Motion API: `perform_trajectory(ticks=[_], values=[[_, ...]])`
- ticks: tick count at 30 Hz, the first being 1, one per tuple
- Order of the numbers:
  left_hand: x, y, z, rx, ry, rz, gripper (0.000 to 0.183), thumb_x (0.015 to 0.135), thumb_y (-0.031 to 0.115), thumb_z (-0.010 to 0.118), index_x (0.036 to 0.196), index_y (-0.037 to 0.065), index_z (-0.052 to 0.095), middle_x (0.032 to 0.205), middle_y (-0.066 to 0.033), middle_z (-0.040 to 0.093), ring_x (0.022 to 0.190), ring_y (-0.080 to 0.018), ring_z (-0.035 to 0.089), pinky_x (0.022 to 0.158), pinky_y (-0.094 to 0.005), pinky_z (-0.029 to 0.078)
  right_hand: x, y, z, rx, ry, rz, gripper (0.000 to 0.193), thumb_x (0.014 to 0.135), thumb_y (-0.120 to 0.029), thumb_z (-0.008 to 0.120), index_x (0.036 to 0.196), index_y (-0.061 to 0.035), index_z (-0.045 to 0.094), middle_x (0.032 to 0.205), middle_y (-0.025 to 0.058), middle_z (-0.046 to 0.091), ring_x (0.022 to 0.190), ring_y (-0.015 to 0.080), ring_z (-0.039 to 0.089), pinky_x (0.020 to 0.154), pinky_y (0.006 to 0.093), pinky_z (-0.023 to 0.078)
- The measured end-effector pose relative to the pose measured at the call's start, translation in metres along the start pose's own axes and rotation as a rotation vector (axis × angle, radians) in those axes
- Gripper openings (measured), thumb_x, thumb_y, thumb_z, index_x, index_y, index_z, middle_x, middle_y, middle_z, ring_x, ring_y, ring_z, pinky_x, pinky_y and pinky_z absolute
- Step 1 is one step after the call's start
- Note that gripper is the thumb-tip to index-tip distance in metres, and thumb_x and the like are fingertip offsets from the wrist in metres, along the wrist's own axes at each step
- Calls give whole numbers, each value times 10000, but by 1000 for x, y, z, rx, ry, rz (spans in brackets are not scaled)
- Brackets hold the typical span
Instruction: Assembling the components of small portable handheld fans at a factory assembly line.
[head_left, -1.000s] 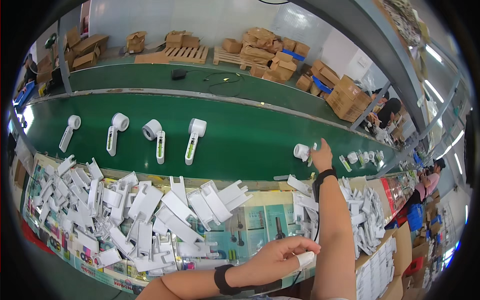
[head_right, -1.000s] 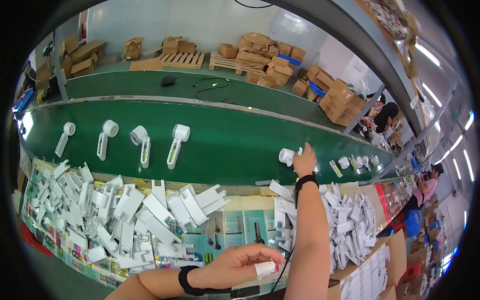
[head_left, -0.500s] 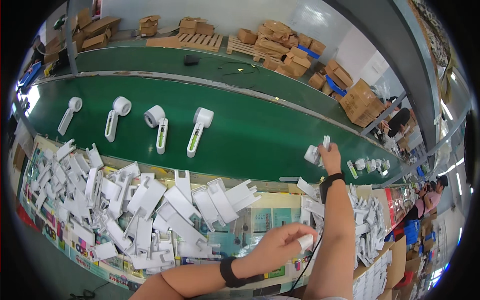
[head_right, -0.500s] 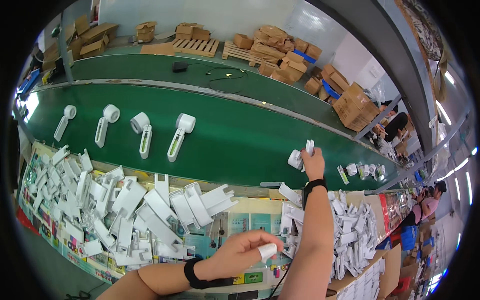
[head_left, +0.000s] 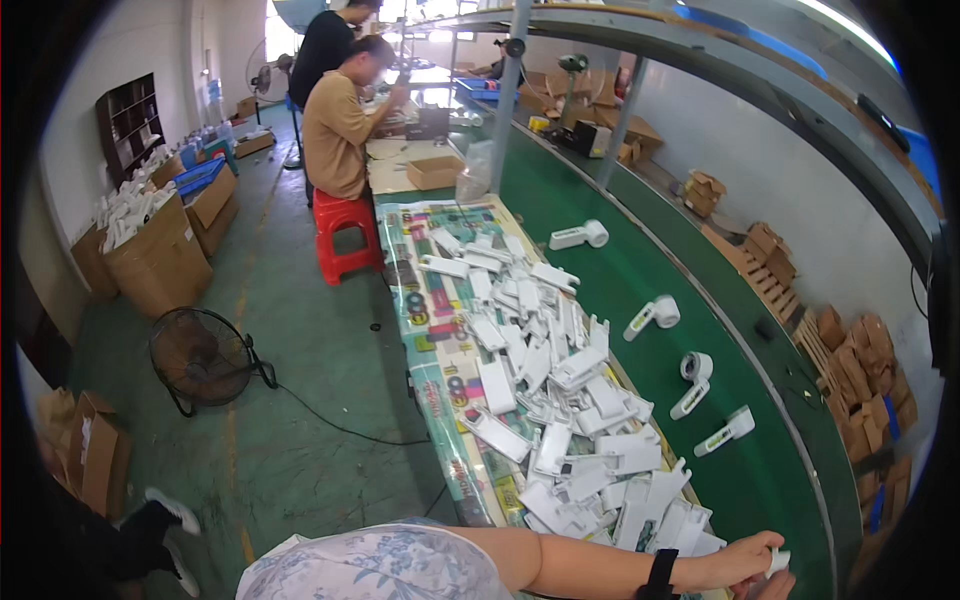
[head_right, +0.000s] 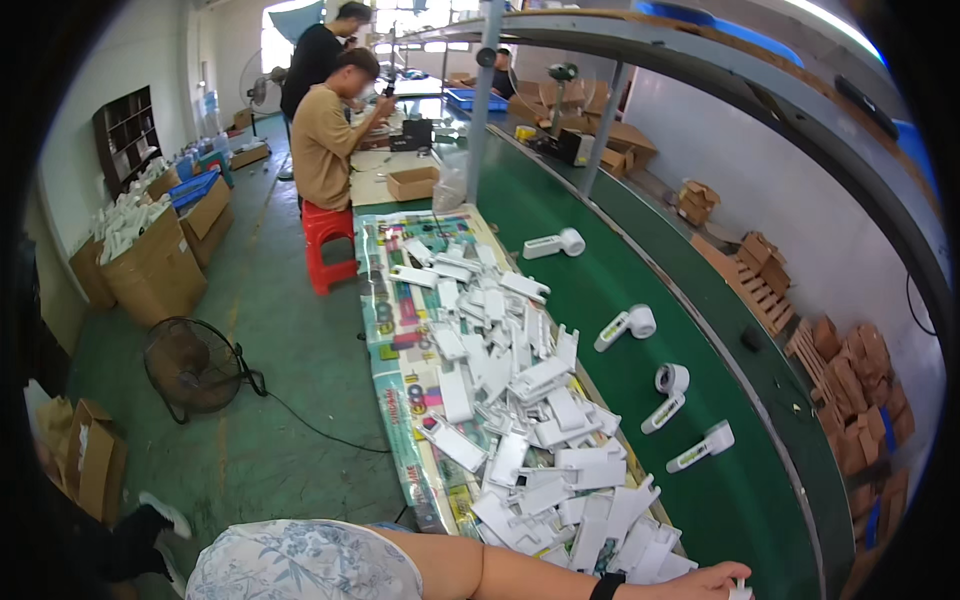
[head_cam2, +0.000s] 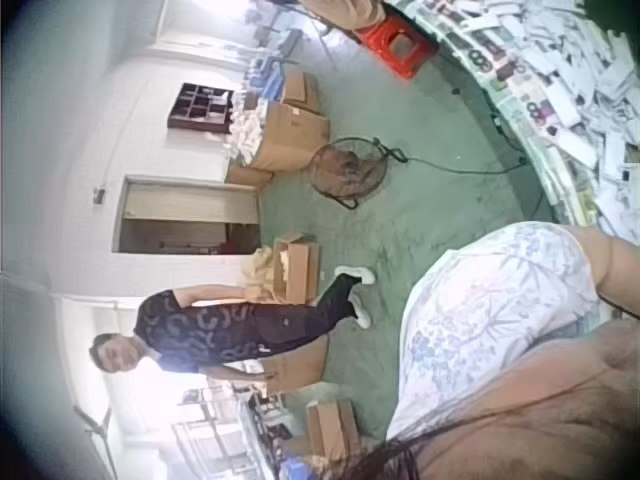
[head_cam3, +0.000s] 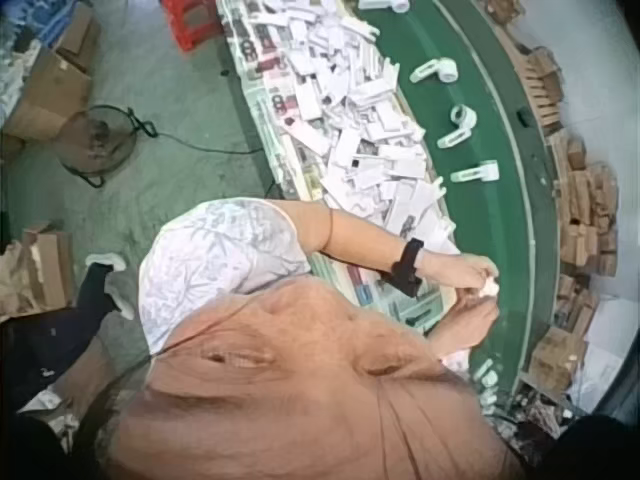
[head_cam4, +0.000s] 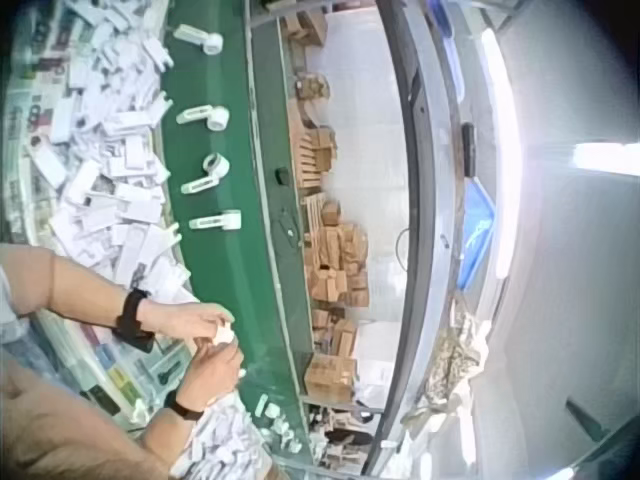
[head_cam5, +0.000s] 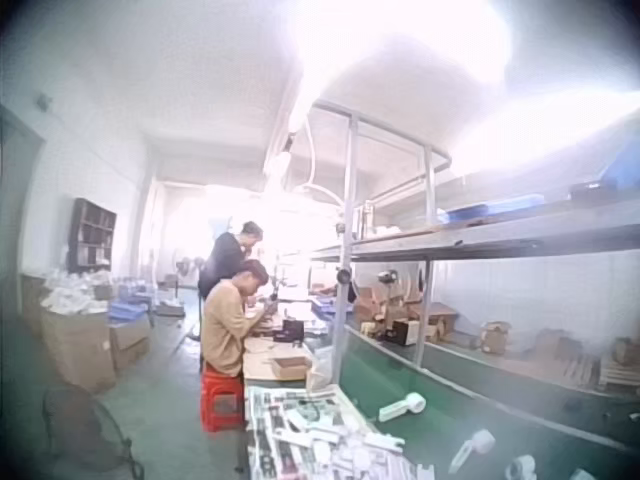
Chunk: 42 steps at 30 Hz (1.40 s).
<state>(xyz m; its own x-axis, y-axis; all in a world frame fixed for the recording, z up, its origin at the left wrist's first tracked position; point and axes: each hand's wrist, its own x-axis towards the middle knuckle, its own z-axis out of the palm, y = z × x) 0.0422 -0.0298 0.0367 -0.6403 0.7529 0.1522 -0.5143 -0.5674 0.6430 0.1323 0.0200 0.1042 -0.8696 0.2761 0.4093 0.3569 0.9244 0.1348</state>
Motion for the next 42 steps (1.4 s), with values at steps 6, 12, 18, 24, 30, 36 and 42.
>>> perform_trajectory(ticks=[6, 12, 18, 24, 30, 36, 42], values=[[-7, 16, 4, 606, -31, -10, 435, 816, 162, 482, 1187, -44, 391, 708, -122, 611, 572, -208, 614, 459, -310, 504, -14, 7, 12, 73, 329, 170, 420, 828, -346, 591, 1124, -56, 519, 1015, 165, 545, 899, 358, 544, 722, 422, 453], [16, -12, -8, 588, -12, -42, 318, 850, 206, 509, 1034, -53, 524, 726, -139, 620, 573, -215, 619, 473, -325, 514, -25, 0, 18, -8, 194, 30, 523, 859, -373, 539, 1228, -12, 449, 1126, 211, 523, 975, 375, 532, 776, 401, 457], [37, -48, -25, 324, -67, -165, 449, 867, 349, 482, 1180, 45, 378, 829, -58, 510, 557, -101, 461, 428, -259, 385, -33, -5, 38, 560, 55, 189, 612, 863, -353, 559, 1286, 36, 350, 1203, 261, 473, 1095, 350, 492, 865, 396, 430], [36, -45, -33, 149, 121, -71, 362, 839, 192, 456, 1176, 90, 372, 771, -34, 467, 643, -104, 462, 528, -233, 373, -38, 28, 71, 1232, 294, 114, 627, 849, -209, 600, 1342, -12, 267, 1268, 191, 435, 1110, 324, 471, 941, 391, 390], [25, -27, -4, -51, -280, -376, 196, 819, 184, 488, 971, 64, 455, 676, -69, 522, 511, -157, 527, 423, -275, 428, 7, -196, -83, 1581, 179, 214, 459, 789, -147, 628, 1203, -64, 448, 1103, 129, 532, 973, 271, 530, 846, 374, 428], [4, 22, -34, -35, -221, -131, 236, 851, 248, 553, 932, 28, 572, 765, -80, 603, 620, -159, 607, 515, -282, 509, 6, 82, 201, 2722, -914, 165, 450, 730, -119, 662, 1143, -122, 483, 1006, 83, 536, 853, 227, 593, 708, 403, 490], [19, 27, -54, 381, -154, -232, 309, 887, 227, 524, 1089, -6, 527, 962, -110, 597, 775, -174, 626, 638, -294, 534, -22, 47, 91, 548, 351, 78, 708, 585, 10, 686, 1241, -54, 428, 1093, 150, 480, 1077, 350, 450, 960, 443, 347]])
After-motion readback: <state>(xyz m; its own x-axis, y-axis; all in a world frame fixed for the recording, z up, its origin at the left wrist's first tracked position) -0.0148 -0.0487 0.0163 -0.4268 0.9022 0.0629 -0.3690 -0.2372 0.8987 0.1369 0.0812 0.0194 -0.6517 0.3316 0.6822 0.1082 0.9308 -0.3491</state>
